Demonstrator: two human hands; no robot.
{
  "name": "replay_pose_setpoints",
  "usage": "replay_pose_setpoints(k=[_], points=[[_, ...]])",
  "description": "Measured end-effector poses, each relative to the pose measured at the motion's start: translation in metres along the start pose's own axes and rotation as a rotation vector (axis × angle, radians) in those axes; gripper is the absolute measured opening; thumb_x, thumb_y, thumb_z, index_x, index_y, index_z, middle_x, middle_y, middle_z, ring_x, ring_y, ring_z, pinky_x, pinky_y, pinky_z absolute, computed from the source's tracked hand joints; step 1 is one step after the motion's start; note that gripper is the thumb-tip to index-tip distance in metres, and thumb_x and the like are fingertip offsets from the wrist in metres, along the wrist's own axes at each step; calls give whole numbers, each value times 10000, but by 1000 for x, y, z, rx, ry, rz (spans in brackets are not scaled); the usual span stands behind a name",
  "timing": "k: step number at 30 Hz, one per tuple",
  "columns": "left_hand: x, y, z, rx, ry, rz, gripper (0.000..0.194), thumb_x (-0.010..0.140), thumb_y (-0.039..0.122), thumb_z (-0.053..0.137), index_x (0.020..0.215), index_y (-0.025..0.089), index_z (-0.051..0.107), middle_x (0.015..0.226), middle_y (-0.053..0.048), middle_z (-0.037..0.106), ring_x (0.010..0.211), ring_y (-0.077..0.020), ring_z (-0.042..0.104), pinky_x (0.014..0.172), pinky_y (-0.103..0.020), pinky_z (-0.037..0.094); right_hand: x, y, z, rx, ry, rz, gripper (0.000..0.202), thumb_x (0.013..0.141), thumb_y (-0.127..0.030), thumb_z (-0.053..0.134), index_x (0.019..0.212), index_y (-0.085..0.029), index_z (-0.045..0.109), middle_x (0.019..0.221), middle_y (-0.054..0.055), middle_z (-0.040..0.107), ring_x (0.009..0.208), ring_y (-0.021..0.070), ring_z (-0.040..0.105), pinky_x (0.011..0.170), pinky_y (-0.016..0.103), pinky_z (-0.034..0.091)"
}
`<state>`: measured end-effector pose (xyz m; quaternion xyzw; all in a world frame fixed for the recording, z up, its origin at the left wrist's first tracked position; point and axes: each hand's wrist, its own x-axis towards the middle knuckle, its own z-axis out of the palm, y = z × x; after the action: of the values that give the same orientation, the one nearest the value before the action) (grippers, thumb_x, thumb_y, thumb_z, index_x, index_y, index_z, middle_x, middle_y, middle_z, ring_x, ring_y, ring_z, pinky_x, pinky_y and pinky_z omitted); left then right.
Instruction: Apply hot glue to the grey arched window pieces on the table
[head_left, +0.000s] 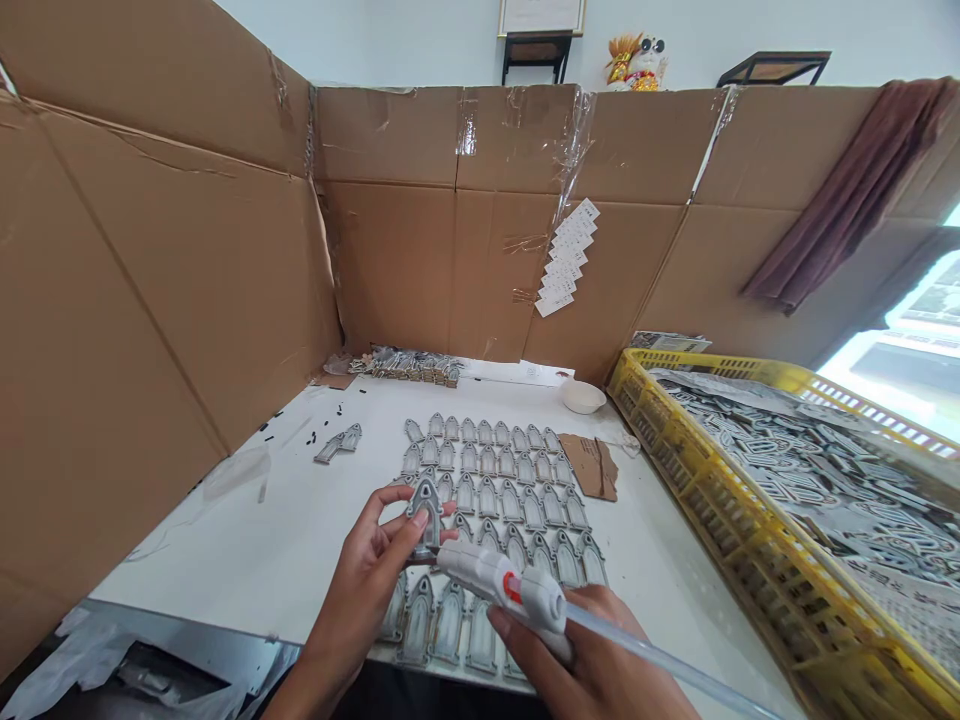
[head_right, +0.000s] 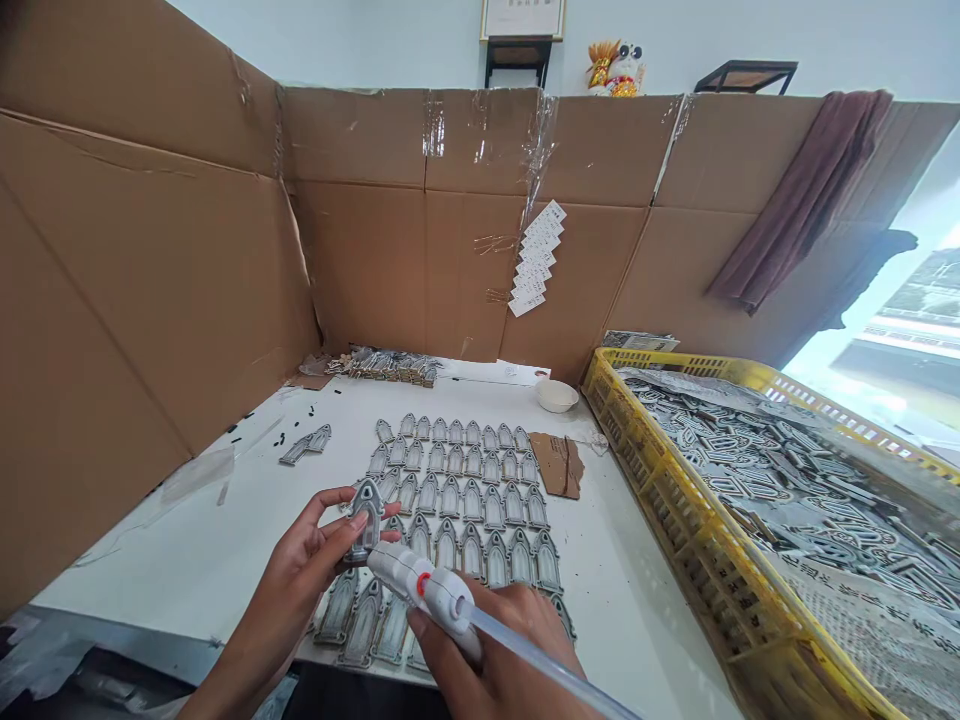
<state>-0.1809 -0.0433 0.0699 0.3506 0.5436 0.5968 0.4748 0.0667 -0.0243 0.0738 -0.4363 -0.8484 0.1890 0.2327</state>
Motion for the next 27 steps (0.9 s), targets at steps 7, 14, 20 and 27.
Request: replay_pose_setpoints(k=[7,14,20,27], points=[[5,-6,-1,62,-19,20,716,850,758,861,1246,283,501,1152,-143,881,1159,-390,840,922,-423,631,6,0,-5,70,-215,-5,377,1138,-499,511,870,-266,635,722,-2,750,580,176,687,562,285,318],[4,-12,0,161,-26,40,728,886,808,788,1291,284,488,1135,-139,865,1189,-398,822,890,-417,602,5,-5,-10,-72,-346,25,134,988,-326,627,1083,-314,721,926,-2,854,772,247,811,589,303,250],[26,-9,-33,376,109,134,706,918,823,721,1318,270,537,1108,-131,860,1152,-363,797,896,-399,539,0,5,-19,25,-177,18,147,1050,-370,602,1099,-311,728,881,-8,821,687,212,746,609,304,331],[65,-10,-109,631,174,117,844,802,953,682,1257,248,585,995,-105,830,926,-317,731,808,-396,534,-7,16,-45,151,122,141,518,1126,-714,490,864,-300,655,683,5,700,571,213,621,584,301,412]])
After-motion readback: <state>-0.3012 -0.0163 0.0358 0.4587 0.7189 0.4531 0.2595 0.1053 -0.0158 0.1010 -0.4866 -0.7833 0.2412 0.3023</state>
